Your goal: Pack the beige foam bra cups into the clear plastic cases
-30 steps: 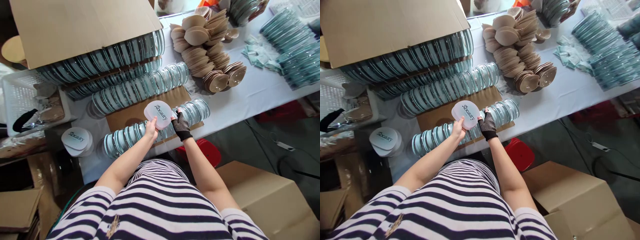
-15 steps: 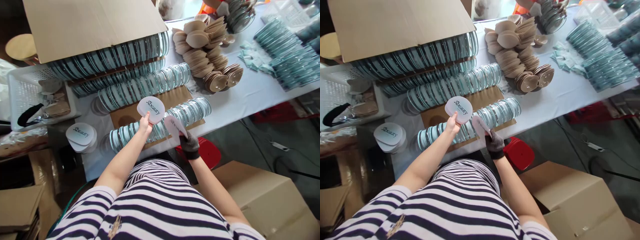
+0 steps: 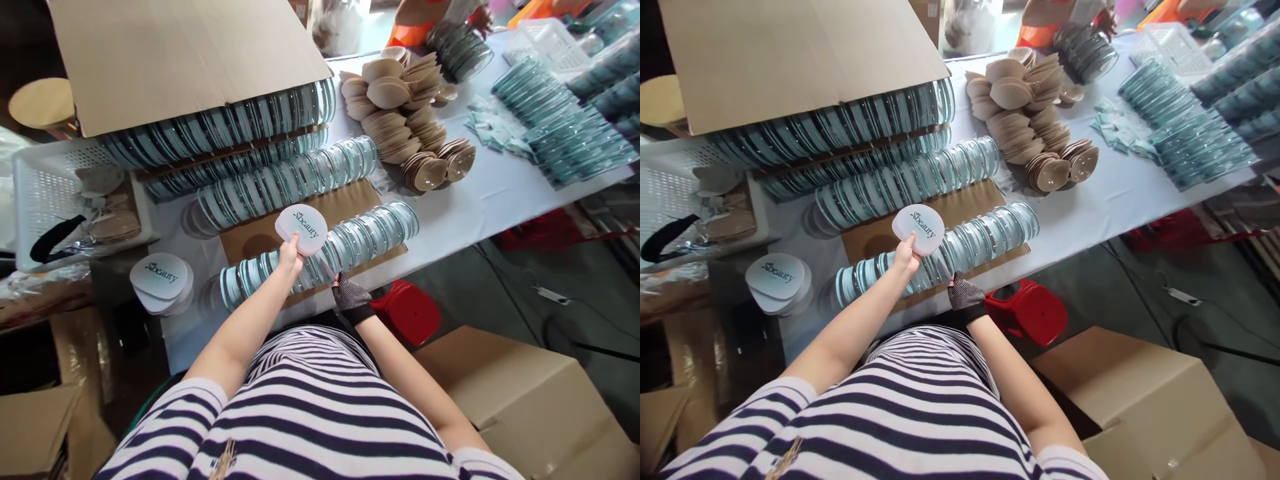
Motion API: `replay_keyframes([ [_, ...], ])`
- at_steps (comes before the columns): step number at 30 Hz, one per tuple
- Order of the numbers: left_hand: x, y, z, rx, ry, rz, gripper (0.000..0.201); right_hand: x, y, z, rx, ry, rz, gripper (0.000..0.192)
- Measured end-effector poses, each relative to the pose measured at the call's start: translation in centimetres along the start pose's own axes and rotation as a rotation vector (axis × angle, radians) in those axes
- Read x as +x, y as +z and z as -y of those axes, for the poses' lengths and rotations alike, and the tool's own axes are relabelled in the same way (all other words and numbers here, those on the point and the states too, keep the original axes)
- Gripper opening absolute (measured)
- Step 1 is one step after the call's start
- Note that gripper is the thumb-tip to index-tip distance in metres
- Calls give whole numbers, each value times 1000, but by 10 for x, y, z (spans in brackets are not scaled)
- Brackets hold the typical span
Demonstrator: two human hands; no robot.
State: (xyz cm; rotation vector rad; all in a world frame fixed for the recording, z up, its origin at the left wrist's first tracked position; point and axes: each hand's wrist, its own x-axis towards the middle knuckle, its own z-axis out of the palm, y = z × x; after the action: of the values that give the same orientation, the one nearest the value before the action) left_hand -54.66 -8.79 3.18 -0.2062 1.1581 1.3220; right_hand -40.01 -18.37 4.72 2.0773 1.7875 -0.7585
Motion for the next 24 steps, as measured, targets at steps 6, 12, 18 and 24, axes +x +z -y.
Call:
replay_keyframes([
  [6,2,-2,2,-16,-13,-8,21,12,14,-1,96,-40,20,30],
  [12,1,-4,5,-18,10,-4,18,27,18,0,404,-78,139,24],
  [18,1,-2,10,-17,79,-31,17,34,3,-6,771,-186,303,38],
  [24,-4,-3,12,9,82,7,11,63,-40,-6,799,-143,-26,41],
])
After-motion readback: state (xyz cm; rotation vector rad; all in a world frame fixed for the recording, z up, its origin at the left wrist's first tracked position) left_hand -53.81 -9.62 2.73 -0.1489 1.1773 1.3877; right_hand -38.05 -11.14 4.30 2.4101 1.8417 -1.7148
